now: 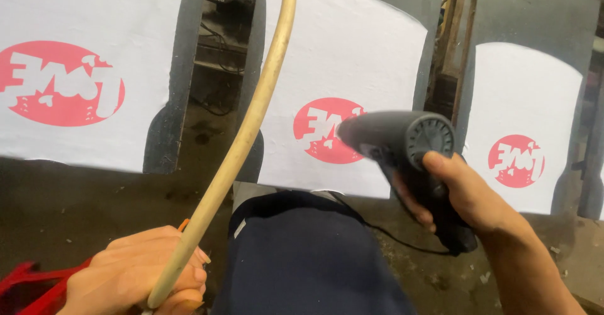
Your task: Using a heat gun to dry the ink on screen-printed shirts.
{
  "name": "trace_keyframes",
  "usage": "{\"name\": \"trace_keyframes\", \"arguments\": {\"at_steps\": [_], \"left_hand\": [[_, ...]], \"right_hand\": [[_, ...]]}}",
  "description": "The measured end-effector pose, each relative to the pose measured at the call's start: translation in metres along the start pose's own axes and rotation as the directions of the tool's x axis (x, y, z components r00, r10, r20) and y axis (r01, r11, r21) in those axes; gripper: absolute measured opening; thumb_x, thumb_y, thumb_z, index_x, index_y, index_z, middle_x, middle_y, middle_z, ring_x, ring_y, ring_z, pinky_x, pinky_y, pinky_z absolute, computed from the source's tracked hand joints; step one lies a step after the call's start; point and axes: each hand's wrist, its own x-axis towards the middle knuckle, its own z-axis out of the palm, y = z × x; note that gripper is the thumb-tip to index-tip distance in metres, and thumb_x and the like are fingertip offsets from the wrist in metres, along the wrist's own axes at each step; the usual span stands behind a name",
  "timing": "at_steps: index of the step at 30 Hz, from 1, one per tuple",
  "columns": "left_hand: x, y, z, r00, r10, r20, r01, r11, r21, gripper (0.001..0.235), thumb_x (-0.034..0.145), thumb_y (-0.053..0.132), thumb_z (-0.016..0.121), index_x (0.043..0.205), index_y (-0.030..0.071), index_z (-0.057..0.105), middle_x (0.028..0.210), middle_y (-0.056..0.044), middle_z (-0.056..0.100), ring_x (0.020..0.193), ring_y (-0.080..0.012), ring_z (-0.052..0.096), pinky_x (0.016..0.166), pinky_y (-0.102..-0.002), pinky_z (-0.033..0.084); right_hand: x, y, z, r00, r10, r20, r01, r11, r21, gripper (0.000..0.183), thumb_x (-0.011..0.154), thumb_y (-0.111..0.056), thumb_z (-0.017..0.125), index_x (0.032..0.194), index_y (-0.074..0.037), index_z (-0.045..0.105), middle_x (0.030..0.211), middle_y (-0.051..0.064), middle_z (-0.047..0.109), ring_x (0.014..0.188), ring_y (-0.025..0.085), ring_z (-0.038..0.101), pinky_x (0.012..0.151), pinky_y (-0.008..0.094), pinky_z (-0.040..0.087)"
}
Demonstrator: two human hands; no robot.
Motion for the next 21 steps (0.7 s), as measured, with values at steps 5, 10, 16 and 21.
{"name": "trace_keyframes", "arguments": {"at_steps": [5, 10, 16, 21], "left_hand": [[-0.013, 0.048, -0.018, 0.306, 0.106, -0.946, -0.726, 0.668, -0.16, 0.019, 0.082, 0.015, 0.048, 0.064, 0.019, 0.054, 0.052, 0.011, 0.047, 0.042, 0.0001, 0.049, 0.042, -0.019, 0.044], [-0.078, 0.029, -0.01, -0.343, -0.165, -0.925, -0.886, 0.385, 0.26, 0.021, 0.082, 0.02, 0.061, 0.063, 0.012, 0.06, 0.052, 0.004, 0.058, 0.041, -0.0076, 0.059, 0.05, -0.023, 0.061], [-0.081, 0.026, -0.02, -0.315, -0.012, -0.949, -0.878, 0.384, 0.287, 0.026, 0.086, 0.017, 0.061, 0.062, 0.013, 0.054, 0.055, 0.003, 0.055, 0.043, -0.0117, 0.056, 0.052, -0.022, 0.061], [-0.08, 0.036, -0.027, -0.305, -0.046, -0.951, -0.882, 0.39, 0.264, 0.025, 0.082, 0.009, 0.062, 0.059, 0.012, 0.051, 0.053, 0.002, 0.05, 0.042, -0.0133, 0.053, 0.048, -0.023, 0.056]], "right_hand": [[-0.012, 0.009, -0.005, 0.995, 0.101, 0.022, -0.101, 0.995, 0.004, 0.077, 0.083, -0.069, 0.062, 0.073, 0.007, 0.06, 0.038, 0.009, 0.048, 0.028, 0.014, 0.041, 0.03, 0.025, 0.033], [-0.02, 0.022, -0.02, 0.984, 0.161, -0.078, -0.162, 0.987, -0.003, 0.077, 0.079, -0.069, 0.062, 0.076, 0.008, 0.064, 0.039, 0.012, 0.049, 0.028, 0.018, 0.042, 0.029, 0.029, 0.034], [-0.031, 0.031, -0.024, 0.969, 0.194, -0.153, -0.186, 0.98, 0.065, 0.074, 0.079, -0.065, 0.062, 0.081, 0.009, 0.062, 0.041, 0.014, 0.047, 0.029, 0.02, 0.041, 0.027, 0.032, 0.036], [-0.035, 0.032, -0.024, 0.972, 0.2, -0.122, -0.19, 0.978, 0.089, 0.074, 0.079, -0.065, 0.061, 0.083, 0.009, 0.063, 0.041, 0.013, 0.045, 0.031, 0.018, 0.039, 0.027, 0.032, 0.036]]}}
